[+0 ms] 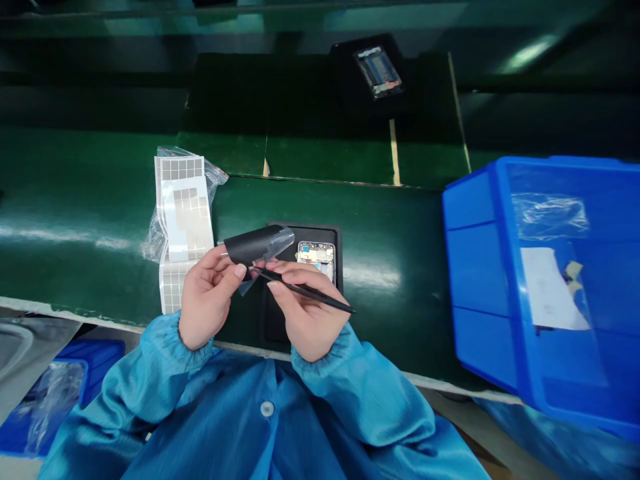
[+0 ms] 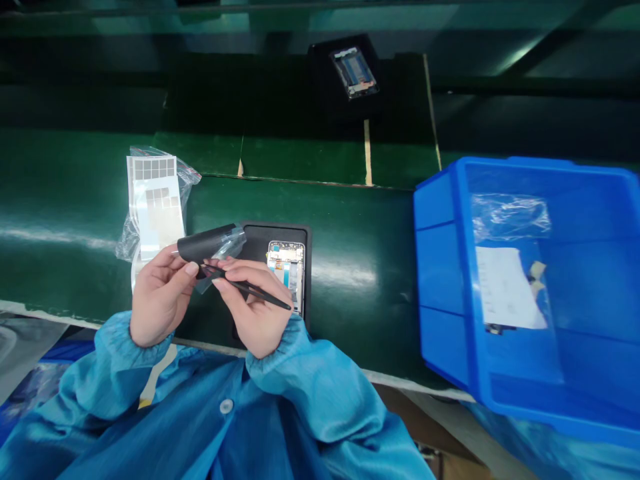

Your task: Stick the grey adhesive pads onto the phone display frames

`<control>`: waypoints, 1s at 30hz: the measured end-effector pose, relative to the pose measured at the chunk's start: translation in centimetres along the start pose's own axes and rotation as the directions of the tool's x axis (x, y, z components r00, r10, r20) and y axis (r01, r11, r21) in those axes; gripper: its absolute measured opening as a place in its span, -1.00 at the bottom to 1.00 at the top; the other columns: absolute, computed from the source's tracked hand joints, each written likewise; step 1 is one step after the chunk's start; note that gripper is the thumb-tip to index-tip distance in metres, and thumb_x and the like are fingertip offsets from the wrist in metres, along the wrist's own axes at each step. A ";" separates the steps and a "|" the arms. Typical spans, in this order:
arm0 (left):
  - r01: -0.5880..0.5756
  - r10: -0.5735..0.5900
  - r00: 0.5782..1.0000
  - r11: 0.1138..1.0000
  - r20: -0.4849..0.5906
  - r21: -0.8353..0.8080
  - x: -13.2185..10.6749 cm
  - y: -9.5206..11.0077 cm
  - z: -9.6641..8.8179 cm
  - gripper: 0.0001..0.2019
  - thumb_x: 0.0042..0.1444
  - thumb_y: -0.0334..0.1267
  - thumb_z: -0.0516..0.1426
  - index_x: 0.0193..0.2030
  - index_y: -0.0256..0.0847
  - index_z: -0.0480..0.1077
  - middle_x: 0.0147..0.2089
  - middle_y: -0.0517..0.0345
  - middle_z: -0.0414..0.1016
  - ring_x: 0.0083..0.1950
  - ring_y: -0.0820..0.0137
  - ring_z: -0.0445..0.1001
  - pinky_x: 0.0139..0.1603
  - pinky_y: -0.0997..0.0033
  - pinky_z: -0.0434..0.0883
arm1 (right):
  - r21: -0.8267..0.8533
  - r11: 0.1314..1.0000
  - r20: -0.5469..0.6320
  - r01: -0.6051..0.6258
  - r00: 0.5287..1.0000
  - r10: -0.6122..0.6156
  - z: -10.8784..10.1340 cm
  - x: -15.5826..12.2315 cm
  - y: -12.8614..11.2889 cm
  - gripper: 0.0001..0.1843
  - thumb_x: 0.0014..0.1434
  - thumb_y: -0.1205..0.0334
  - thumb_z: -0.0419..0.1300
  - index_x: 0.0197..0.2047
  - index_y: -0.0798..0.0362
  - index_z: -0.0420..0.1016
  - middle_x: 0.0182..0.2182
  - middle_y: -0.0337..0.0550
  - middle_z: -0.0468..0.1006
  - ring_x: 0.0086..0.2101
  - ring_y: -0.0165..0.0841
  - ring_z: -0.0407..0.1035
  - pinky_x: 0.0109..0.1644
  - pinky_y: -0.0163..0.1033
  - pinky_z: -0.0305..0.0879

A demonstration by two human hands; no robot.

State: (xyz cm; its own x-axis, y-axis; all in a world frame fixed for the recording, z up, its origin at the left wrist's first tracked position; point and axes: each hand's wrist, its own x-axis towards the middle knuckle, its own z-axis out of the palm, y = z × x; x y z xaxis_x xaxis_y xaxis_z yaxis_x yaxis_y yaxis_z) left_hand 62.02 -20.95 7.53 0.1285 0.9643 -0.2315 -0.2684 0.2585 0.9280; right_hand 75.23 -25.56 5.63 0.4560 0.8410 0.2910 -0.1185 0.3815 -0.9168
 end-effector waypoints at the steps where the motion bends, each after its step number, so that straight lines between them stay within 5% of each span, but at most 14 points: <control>1: -0.008 0.008 1.000 1.000 0.002 -0.001 0.0 0.0 0.0 -0.64 0.03 -0.21 0.38 -0.02 -0.17 0.51 -0.14 0.06 0.64 -0.12 0.35 0.61 -0.08 0.41 0.56 | -0.001 1.000 -0.005 0.004 1.000 -0.004 0.0 0.0 0.0 -0.73 0.13 0.52 0.32 -0.18 -0.04 0.55 -0.22 -0.22 0.60 -0.16 -0.29 0.56 0.10 0.08 0.53; 30: -0.087 0.087 0.996 0.996 0.007 0.007 -0.2 -0.7 -0.1 -0.69 0.11 -0.25 0.34 0.00 -0.13 0.49 -0.09 0.10 0.63 -0.06 0.36 0.61 0.04 0.39 0.54 | 0.057 0.998 -0.022 -0.013 1.000 0.014 0.4 0.0 0.1 -0.73 0.14 0.52 0.31 -0.18 -0.03 0.54 -0.22 -0.21 0.59 -0.14 -0.27 0.57 0.11 0.12 0.53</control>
State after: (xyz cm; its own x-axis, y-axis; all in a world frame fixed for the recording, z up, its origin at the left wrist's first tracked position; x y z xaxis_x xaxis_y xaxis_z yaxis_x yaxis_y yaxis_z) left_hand 62.06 -21.29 6.87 0.1115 0.9827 -0.1479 -0.2721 0.1733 0.9465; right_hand 74.87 -25.37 5.61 0.4734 0.8378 0.2720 -0.1746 0.3919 -0.9033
